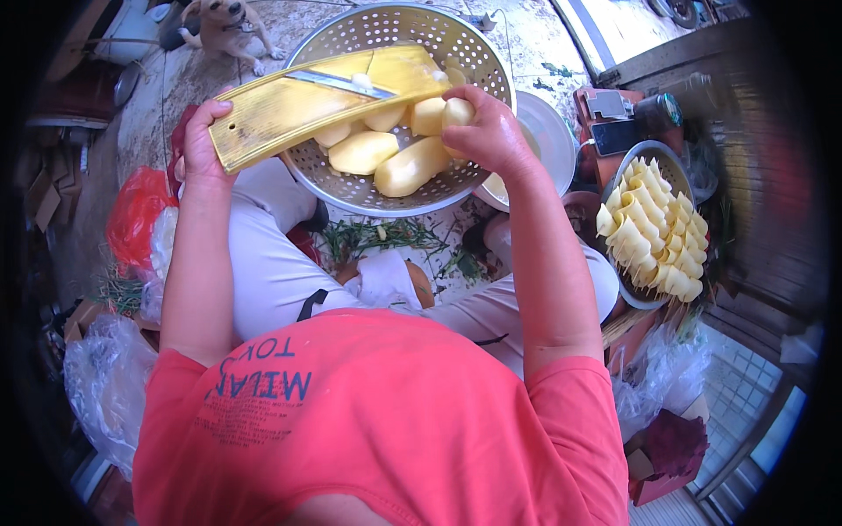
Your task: The person sits on the floor and uses a yellow mandoline slicer to cut peeled potatoes into thin slices, placing them into a metal colander. The person occasionally rinses the potatoes in a bowl of water.
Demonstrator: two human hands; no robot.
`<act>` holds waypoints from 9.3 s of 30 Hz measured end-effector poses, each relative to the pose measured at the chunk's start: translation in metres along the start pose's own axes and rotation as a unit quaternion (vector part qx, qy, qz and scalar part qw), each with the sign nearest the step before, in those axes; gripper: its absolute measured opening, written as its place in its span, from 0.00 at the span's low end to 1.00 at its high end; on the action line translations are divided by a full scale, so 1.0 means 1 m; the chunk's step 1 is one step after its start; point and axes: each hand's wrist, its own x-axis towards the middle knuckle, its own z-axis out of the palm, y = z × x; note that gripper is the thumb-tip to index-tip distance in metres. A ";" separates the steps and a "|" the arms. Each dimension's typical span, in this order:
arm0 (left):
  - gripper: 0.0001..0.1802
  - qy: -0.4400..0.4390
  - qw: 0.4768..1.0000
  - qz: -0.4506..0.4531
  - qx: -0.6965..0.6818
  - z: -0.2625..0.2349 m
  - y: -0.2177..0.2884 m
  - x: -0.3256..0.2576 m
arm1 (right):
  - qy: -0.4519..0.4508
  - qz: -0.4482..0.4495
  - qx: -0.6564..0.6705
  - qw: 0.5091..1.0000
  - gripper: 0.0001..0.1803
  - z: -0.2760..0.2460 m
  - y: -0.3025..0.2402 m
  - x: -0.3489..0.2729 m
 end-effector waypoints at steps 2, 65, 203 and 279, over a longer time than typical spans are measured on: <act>0.22 0.029 0.999 0.018 0.006 0.009 0.004 -0.005 | 0.041 -0.025 -0.114 0.992 0.31 0.009 -0.002 -0.001; 0.20 0.015 0.994 0.050 -0.100 0.030 -0.005 -0.037 | -0.001 -0.153 0.116 0.981 0.31 0.060 -0.053 0.066; 0.18 0.029 0.994 0.101 0.002 0.036 -0.007 -0.043 | 0.002 -0.137 0.191 0.972 0.21 0.099 -0.073 0.062; 0.19 0.050 0.989 0.125 0.062 0.031 -0.005 -0.047 | -0.018 -0.232 0.169 0.958 0.28 0.122 -0.084 0.046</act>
